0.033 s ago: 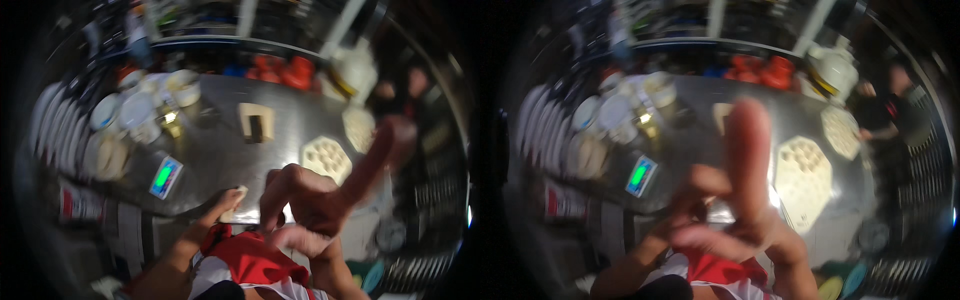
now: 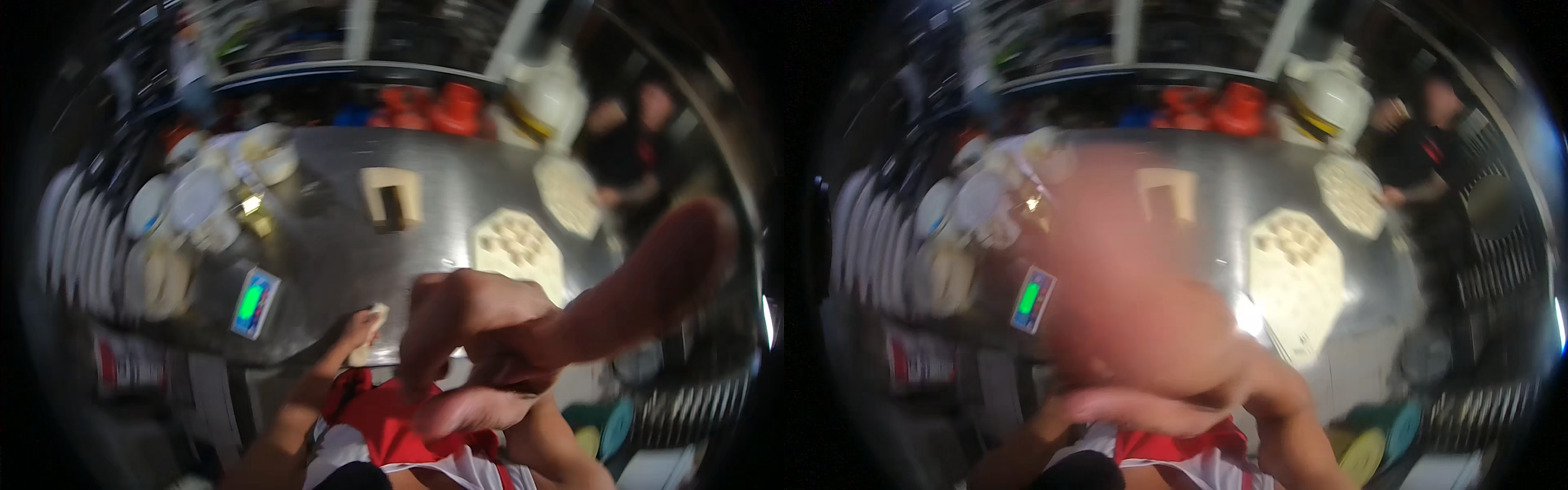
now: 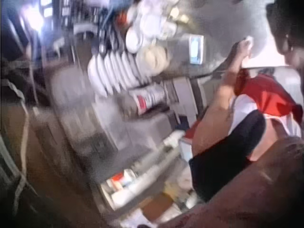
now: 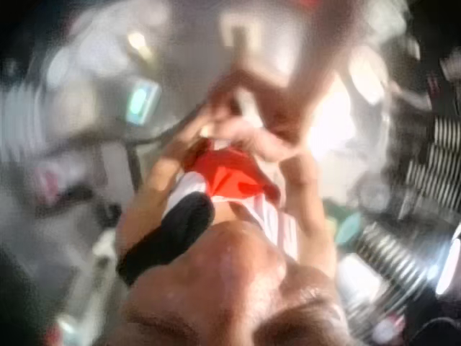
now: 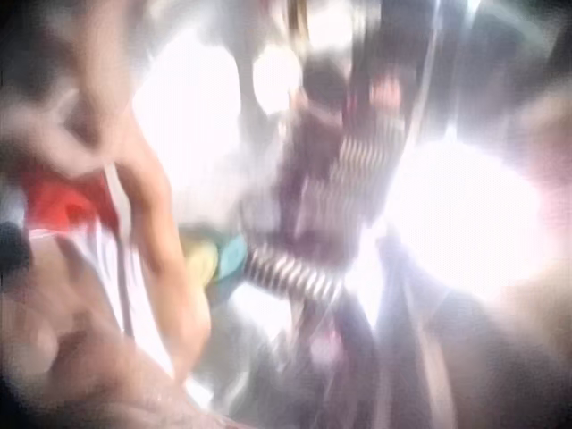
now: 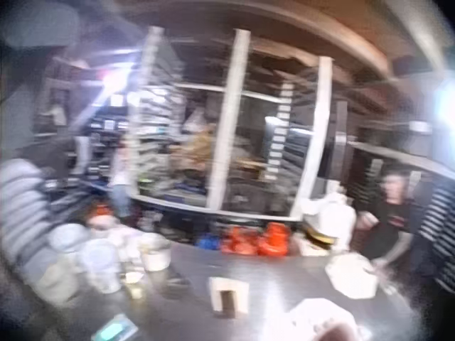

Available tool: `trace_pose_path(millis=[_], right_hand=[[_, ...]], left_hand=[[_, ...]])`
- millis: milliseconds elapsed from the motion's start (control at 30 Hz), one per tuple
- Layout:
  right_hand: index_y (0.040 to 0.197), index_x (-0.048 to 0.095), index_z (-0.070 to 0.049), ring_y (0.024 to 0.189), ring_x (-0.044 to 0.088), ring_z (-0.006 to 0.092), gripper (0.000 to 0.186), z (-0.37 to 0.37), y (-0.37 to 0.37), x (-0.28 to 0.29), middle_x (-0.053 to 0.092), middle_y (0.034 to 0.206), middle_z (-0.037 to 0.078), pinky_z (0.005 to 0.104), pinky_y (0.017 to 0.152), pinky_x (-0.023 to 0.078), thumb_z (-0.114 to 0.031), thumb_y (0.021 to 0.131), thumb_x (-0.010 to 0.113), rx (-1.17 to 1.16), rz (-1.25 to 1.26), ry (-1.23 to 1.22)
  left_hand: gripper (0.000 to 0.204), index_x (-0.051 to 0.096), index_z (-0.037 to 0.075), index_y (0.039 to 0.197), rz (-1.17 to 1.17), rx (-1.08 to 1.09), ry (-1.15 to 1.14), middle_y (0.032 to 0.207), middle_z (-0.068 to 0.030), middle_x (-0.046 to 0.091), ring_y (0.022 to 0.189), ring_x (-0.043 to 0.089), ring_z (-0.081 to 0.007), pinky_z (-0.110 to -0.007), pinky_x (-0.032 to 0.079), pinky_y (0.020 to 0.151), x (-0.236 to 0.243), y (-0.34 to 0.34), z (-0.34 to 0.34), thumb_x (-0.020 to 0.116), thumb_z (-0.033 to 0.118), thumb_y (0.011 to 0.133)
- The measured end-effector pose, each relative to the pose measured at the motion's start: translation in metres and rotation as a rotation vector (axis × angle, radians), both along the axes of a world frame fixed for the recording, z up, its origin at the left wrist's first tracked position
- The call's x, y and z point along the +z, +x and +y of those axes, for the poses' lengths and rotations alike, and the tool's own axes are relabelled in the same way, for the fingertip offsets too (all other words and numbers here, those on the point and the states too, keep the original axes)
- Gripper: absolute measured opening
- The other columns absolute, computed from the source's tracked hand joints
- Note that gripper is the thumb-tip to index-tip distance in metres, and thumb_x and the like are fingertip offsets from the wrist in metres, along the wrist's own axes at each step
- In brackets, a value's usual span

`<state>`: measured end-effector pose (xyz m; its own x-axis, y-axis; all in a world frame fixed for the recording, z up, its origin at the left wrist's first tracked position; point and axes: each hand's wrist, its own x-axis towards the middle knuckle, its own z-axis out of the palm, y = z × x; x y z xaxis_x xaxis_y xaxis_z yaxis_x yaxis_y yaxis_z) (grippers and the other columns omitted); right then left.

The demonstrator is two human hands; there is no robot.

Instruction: The person portions and shapes pieces of dough, rolling a length of dough by hand and placing small rounded portions onto a white tray at a metal counter.

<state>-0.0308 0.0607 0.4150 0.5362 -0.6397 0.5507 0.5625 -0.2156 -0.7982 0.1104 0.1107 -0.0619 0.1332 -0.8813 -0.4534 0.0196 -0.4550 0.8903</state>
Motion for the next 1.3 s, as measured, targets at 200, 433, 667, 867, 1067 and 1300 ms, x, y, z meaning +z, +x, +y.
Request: trace_pose_path(millis=[200,433,667,867,1067,1300], right_hand=[[0.148,0.058,-0.005,0.100,0.071,0.0223,0.047,-0.082,-0.026,-0.105,0.073,0.124,0.017,0.0344,0.091,0.054,-0.025,0.107,0.066,0.131,0.531,0.057],[0.169,0.017,-0.004,0.160,0.023,0.0483,0.098,0.011,-0.186,-0.419,0.016,0.175,0.026,0.0695,0.122,0.031,-0.035,0.094,0.070,-0.206,1.782,-0.375],[0.168,0.008,0.005,0.158,0.004,0.0614,0.127,0.041,-0.137,-0.434,0.005,0.176,0.031,0.0795,0.121,0.007,-0.058,0.084,0.080,-0.309,1.868,-0.236],[0.163,-0.003,0.016,0.156,-0.010,0.0650,0.136,0.044,-0.136,-0.438,-0.006,0.171,0.040,0.0833,0.117,0.001,-0.055,0.083,0.082,-0.282,1.868,-0.357],[0.144,0.055,0.006,0.109,0.072,0.0389,0.062,-0.005,-0.124,-0.418,0.061,0.140,0.032,0.0483,0.089,0.059,-0.025,0.094,0.073,-0.136,1.514,-0.170],[0.128,0.065,0.000,0.093,0.072,0.0193,0.041,-0.024,-0.085,-0.361,0.071,0.112,0.010,0.0330,0.074,0.059,-0.027,0.100,0.078,-0.214,0.956,0.312]], left_hand=[[0.033,0.063,0.002,0.107,0.204,0.056,0.014,0.071,-0.0080,0.064,0.050,0.061,-0.0175,-0.035,0.050,0.046,-0.017,-0.003,-0.007,0.056,0.034,0.110],[0.033,0.062,0.003,0.107,0.190,0.022,0.009,0.069,-0.0075,0.062,0.048,0.061,-0.0172,-0.034,0.051,0.045,-0.010,-0.016,-0.003,0.055,0.035,0.111],[0.035,0.063,0.005,0.102,0.220,-0.045,0.044,0.072,-0.0039,0.063,0.052,0.061,-0.0135,-0.033,0.051,0.046,-0.011,0.006,0.000,0.059,0.039,0.110],[0.047,0.059,0.003,0.115,0.088,-0.018,-0.011,0.075,-0.0039,0.063,0.055,0.061,-0.0134,-0.033,0.050,0.048,-0.003,-0.007,0.003,0.059,0.050,0.108],[0.050,0.055,0.003,0.122,0.135,-0.080,-0.080,0.088,-0.0086,0.064,0.061,0.063,-0.0137,-0.035,0.052,0.055,0.000,-0.003,0.021,0.051,0.051,0.111],[0.024,0.059,0.006,0.129,0.138,-0.319,-0.161,0.108,-0.0062,0.066,0.090,0.062,-0.0132,-0.034,0.054,0.080,0.053,-0.040,0.004,0.048,0.021,0.114]])
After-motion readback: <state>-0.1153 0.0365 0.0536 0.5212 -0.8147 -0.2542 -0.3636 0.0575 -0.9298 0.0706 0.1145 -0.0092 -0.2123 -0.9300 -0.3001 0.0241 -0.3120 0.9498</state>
